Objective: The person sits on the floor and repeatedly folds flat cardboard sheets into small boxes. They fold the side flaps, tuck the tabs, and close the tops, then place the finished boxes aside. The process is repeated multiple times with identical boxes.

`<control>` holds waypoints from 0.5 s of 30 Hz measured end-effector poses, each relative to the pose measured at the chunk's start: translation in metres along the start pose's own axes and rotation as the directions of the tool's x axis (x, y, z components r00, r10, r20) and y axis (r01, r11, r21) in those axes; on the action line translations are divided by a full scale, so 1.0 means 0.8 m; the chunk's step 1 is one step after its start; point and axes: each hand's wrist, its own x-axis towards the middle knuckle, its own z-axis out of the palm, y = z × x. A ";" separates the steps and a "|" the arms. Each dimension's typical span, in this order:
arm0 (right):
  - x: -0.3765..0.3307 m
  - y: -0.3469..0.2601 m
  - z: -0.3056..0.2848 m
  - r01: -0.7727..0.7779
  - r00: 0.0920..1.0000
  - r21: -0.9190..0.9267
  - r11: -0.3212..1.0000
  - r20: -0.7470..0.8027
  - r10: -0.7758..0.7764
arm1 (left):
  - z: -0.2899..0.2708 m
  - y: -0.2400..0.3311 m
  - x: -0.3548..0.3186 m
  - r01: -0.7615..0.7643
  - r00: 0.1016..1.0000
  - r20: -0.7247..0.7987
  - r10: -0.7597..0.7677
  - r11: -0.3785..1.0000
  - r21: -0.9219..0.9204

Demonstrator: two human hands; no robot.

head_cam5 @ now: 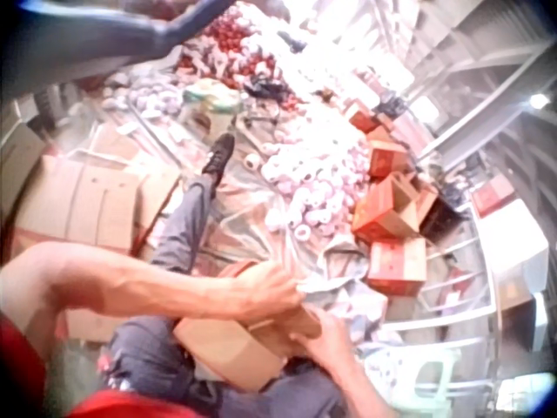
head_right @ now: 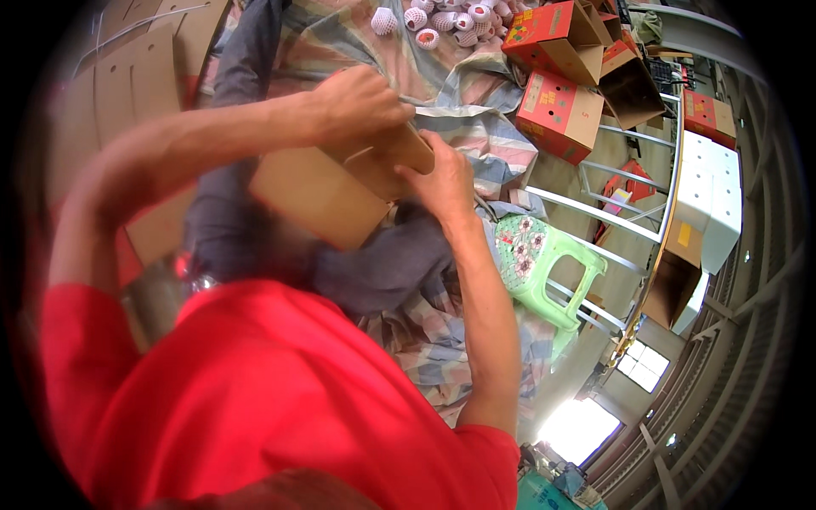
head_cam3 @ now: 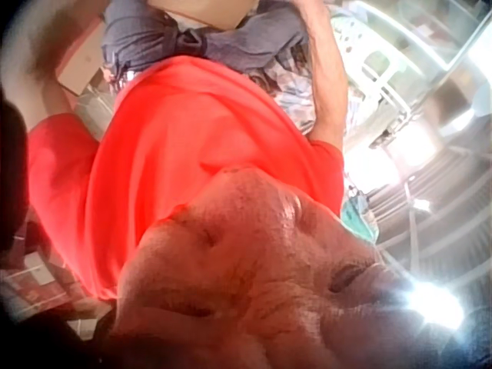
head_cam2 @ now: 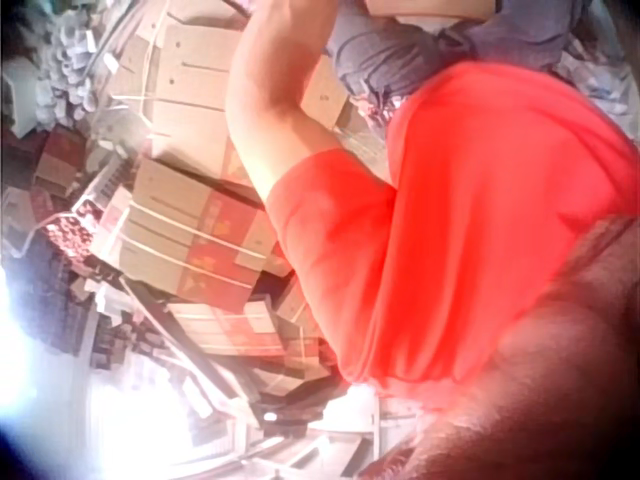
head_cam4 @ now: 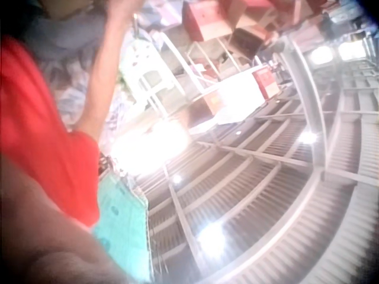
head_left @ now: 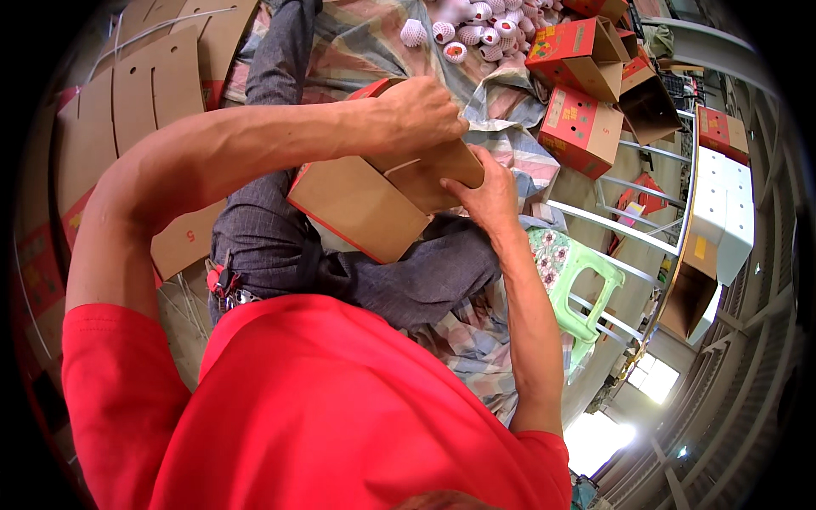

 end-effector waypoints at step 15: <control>-0.050 -0.014 0.045 0.045 0.992 -0.125 0.991 -0.113 -0.059 | 0.036 0.037 -0.048 0.030 0.990 -0.139 -0.001 0.978 0.207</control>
